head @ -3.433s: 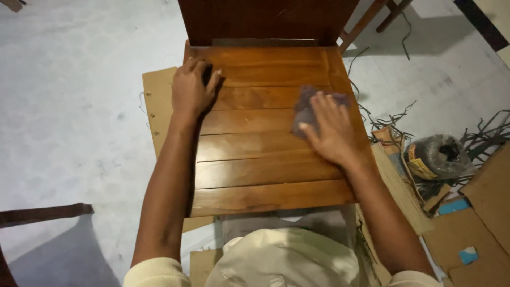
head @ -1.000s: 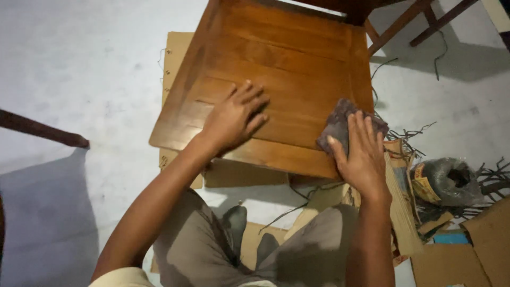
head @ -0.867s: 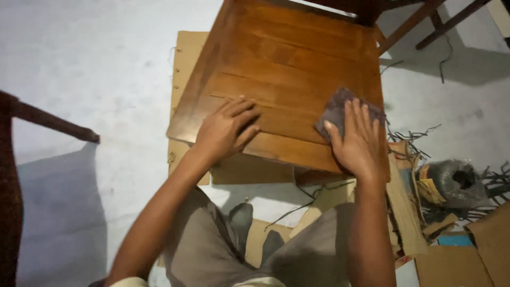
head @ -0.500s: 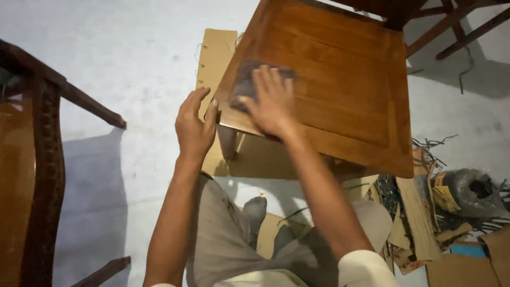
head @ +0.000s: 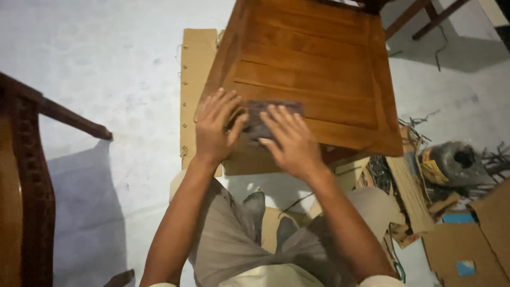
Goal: Sanding a wooden chair and then wrapping its legs with cardboard and tying them with string.
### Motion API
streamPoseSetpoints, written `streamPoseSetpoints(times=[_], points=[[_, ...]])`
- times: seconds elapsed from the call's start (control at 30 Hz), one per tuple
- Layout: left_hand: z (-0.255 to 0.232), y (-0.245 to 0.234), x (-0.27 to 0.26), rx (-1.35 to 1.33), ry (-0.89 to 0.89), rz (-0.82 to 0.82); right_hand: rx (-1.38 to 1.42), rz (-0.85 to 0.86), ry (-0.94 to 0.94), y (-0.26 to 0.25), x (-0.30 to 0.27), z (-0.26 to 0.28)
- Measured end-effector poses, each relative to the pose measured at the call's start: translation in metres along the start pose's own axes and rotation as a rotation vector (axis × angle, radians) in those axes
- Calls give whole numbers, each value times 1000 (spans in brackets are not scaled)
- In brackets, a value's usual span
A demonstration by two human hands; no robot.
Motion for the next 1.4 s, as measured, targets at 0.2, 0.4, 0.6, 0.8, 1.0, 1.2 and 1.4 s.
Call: streamPoseSetpoints(times=[0.2,0.4,0.6,0.8,1.0,1.2,1.4], points=[[-22,37,-2,12,216,266,-80,-75,265,-52,-64,-96],[-49,59,5,59,358,419,-86,-270,572,-63,-108,-166],[-54,69,4,71,348,380,-242,-353,614,-37,-98,-138],[-59,67,5,59,342,323,-105,-209,386,-60,-98,-125],[-60,67,1,74,333,331,-38,-386,500,-67,-131,-163],[-66,68,-9,86,306,332,315,-686,645,-35,-168,-175],[-71,70,-24,67,239,414,658,-715,965,79,-231,-237]])
Point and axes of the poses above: each hand's wrist, its own x-axis towards the middle knuckle, its own y-axis out of the palm, z = x × y, the point moved 2 cm from there along x, towards the middle knuckle, and after that the axes turned 13 degrees about y, right-handed, at the moved point
